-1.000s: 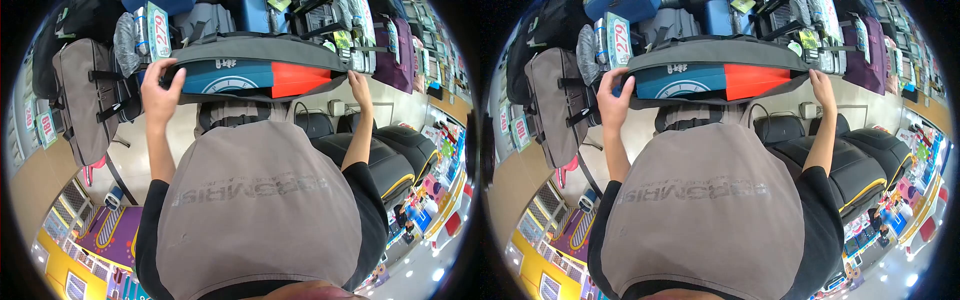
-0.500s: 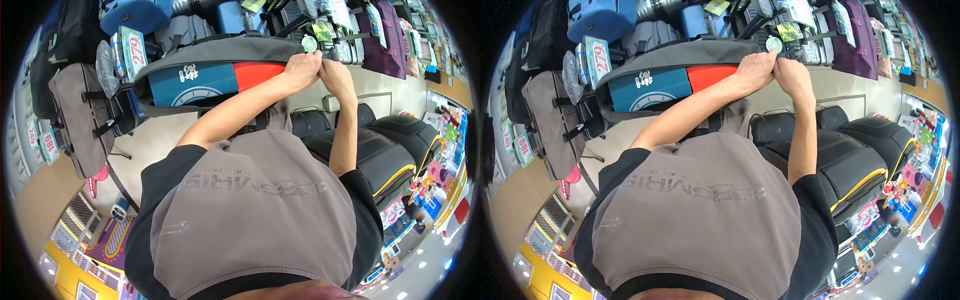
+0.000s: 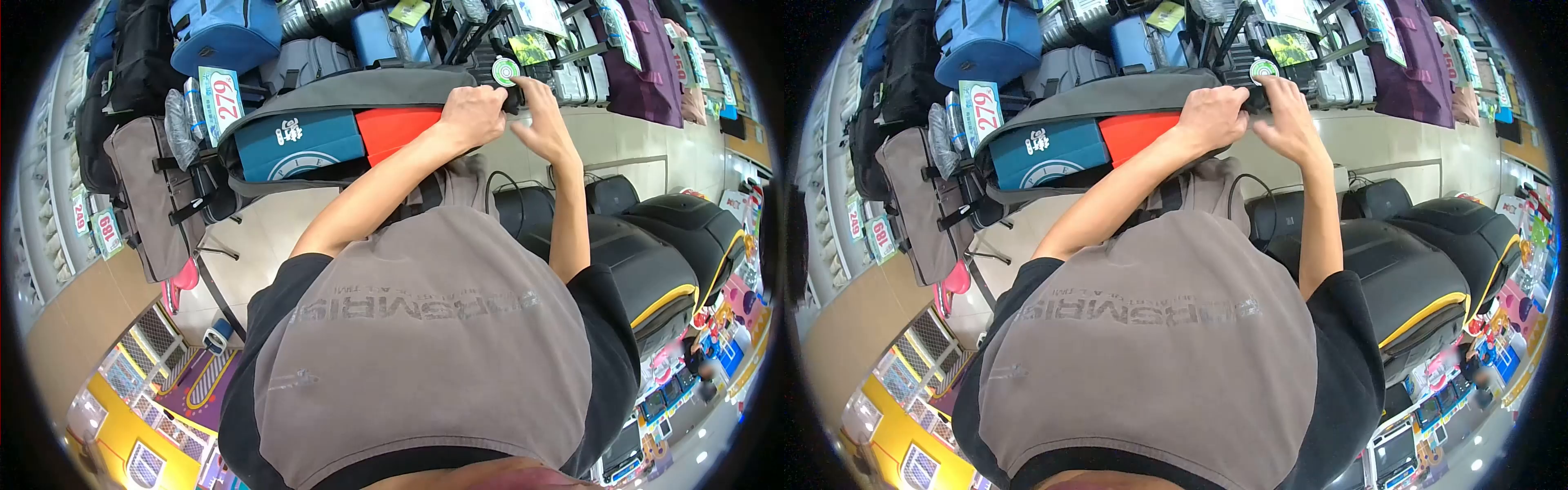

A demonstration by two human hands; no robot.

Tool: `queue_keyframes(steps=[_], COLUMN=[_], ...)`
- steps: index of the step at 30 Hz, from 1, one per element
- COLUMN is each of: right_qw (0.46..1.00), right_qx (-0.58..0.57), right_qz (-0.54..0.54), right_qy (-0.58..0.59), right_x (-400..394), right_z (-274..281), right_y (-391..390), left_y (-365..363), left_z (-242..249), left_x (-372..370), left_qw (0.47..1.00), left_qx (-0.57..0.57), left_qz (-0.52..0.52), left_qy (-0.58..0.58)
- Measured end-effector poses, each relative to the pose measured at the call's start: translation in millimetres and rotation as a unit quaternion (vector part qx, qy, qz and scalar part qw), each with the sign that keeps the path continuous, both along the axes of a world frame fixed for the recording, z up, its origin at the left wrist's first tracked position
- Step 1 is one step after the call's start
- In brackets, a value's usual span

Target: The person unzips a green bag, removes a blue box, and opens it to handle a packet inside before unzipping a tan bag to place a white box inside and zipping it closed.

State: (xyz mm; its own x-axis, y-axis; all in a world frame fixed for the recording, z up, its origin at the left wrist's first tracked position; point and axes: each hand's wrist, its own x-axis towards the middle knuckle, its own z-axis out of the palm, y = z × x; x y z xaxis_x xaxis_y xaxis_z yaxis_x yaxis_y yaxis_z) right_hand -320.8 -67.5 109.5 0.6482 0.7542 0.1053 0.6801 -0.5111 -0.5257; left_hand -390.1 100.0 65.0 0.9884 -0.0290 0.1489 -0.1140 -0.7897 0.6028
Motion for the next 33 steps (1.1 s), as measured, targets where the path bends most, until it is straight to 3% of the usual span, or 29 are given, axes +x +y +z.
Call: queue_keyframes(steps=[4,7,11,17,20,27,31,33], right_qw=[0.984,0.973,0.98,0.971,0.958,0.95,0.955,0.96], right_qx=[-0.084,-0.177,-0.118,-0.174,-0.227,-0.201,-0.197,-0.186], right_qz=[0.106,0.116,0.107,0.104,0.108,0.117,0.107,0.102], right_qy=[-0.119,-0.091,-0.119,-0.129,-0.141,-0.207,-0.196,-0.182], right_x=[10,23,27,23,19,29,27,29], right_z=[-25,-38,-65,-46,-25,-32,-28,-26], right_y=[10,15,16,31,39,39,38,36], left_y=[4,3,2,8,18,35,37,38], left_z=[12,25,21,44,58,74,60,44], left_x=[6,9,8,9,15,29,33,32], left_qw=[0.998,0.994,0.993,0.982,0.974,0.926,0.934,0.938], left_qx=[-0.042,-0.042,-0.039,-0.054,-0.062,-0.092,-0.023,-0.072], left_qz=[0.003,0.026,0.048,0.078,0.058,0.017,-0.006,0.023], left_qy=[0.039,0.103,0.105,0.16,0.211,0.365,0.358,0.339])
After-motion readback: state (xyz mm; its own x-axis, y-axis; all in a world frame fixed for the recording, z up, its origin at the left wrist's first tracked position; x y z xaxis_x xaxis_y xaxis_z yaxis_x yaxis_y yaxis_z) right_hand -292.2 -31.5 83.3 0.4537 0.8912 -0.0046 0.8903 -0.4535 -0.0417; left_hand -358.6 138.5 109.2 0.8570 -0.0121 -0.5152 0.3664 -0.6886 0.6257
